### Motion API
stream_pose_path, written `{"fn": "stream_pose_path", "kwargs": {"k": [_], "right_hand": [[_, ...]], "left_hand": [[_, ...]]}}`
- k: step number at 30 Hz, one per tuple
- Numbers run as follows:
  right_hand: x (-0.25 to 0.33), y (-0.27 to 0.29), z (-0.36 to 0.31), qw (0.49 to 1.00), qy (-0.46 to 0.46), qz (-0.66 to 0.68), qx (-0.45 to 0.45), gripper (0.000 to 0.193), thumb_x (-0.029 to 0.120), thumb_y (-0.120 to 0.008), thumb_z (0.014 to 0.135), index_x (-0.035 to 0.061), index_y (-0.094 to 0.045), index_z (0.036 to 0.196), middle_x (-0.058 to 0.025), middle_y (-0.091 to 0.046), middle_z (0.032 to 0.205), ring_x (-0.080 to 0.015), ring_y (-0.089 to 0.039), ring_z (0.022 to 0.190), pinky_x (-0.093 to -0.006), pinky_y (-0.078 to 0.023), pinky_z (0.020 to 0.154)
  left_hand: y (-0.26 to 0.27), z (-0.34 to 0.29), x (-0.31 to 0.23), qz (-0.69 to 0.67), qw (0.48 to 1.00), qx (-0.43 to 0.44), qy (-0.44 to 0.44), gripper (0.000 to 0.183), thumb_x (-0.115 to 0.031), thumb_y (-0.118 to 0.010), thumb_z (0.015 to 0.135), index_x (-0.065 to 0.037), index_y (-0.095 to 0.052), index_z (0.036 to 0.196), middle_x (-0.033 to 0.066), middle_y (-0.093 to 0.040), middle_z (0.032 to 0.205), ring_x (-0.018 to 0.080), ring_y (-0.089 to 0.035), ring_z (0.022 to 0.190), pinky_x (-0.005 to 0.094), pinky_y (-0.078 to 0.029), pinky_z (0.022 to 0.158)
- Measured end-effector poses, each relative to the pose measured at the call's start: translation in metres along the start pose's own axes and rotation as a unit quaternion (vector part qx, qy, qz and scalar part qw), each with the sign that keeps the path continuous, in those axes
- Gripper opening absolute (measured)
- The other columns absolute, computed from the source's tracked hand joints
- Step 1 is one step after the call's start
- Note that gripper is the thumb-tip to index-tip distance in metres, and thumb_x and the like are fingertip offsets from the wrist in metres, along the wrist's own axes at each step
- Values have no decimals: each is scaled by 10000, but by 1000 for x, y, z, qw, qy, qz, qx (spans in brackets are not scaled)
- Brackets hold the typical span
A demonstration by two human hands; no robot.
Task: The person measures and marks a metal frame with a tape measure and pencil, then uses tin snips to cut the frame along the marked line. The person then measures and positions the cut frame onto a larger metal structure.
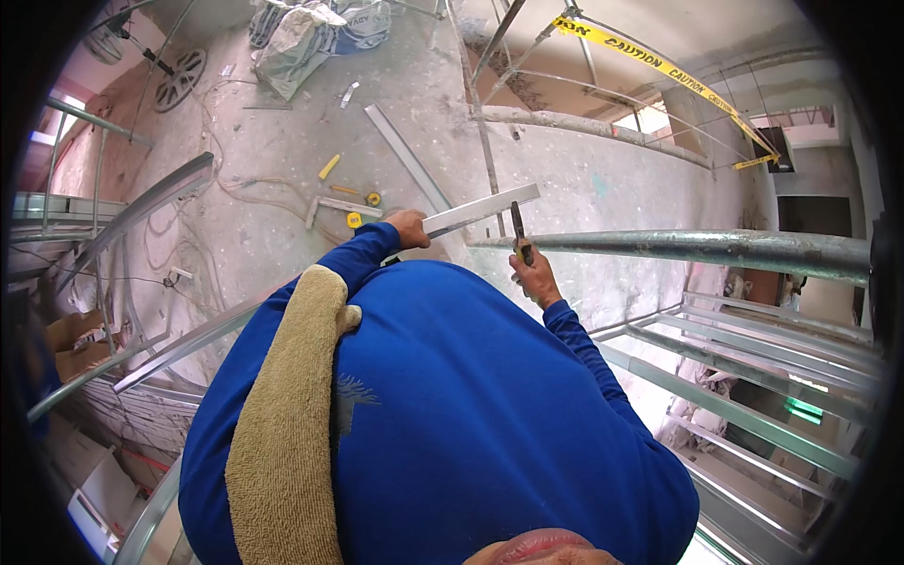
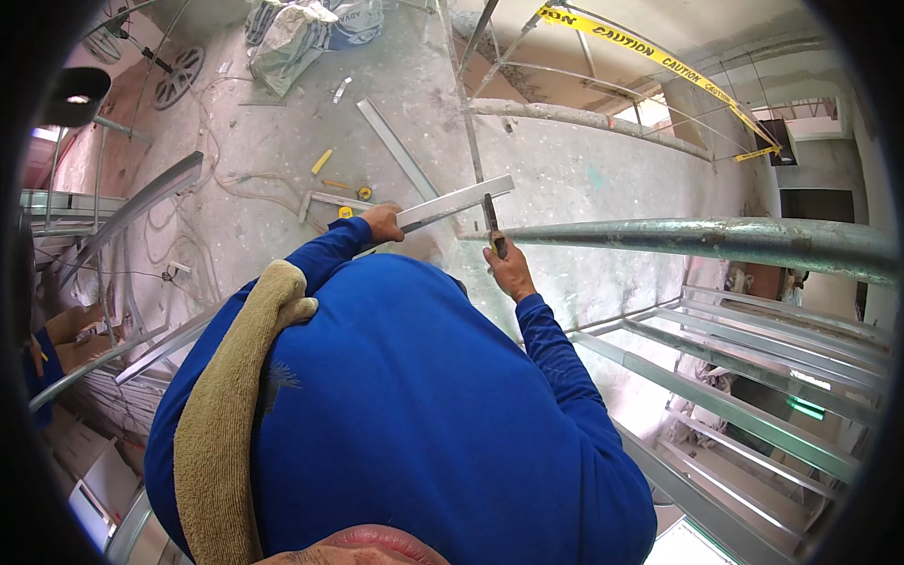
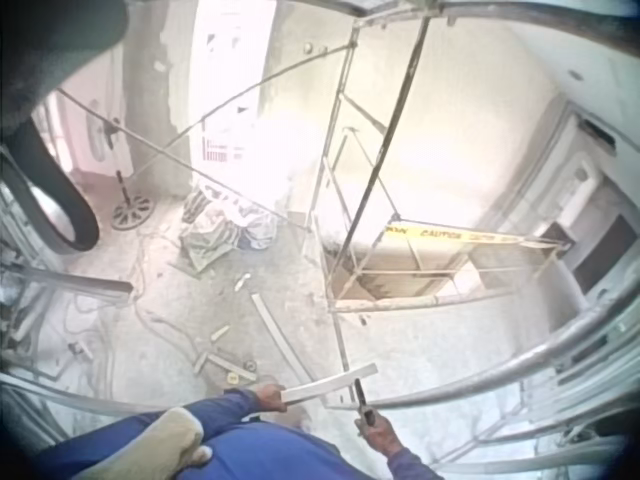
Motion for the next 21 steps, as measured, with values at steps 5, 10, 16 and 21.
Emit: {"fn": "stream_pose_path", "kwargs": {"k": [5, 10, 16, 21], "right_hand": [[14, 9, -6, 978, 40, -191, -69, 386, 304, -628, 902, -15, -591, 1115, -207, -677, 905, -292, -684, 800, -396, -520, 718], [9, 6, -7, 999, -19, -36, -28, 382, 289, -629, 910, -23, -583, 1125, -155, -661, 855, -243, -672, 736, -366, -524, 686], [12, 2, -5, 1000, 1, 23, -3, 348, 267, -632, 923, -5, -582, 1135, -72, -613, 793, -166, -636, 683, -318, -512, 631], [8, 3, -6, 998, -62, 6, 2, 355, 277, -630, 917, -15, -589, 1115, -106, -638, 820, -212, -650, 731, -358, -514, 668]], "left_hand": [[4, -11, -6, 29, 993, -84, 73, 402, -289, -656, 690, -15, -693, 982, 236, -645, 1066, 391, -600, 1046, 416, -483, 927], [1, -8, -6, -20, 999, -21, 21, 406, -280, -672, 683, 1, -687, 975, 252, -628, 1090, 394, -596, 1050, 409, -478, 930], [-1, 1, 5, -17, 1000, 10, 7, 431, -293, -678, 661, 15, -684, 962, 266, -616, 1110, 390, -591, 1058, 404, -473, 930], [-1, -6, 0, 3, 999, -31, 24, 439, -296, -677, 666, 10, -681, 981, 250, -622, 1116, 396, -599, 1037, 402, -482, 920]]}}
Point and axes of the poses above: each hand's wrist, its own z-axis towards the middle knuckle, its own y-axis out of the back of the hand, x = y × z, the point moved 6 cm from there along z, towards the middle knuckle
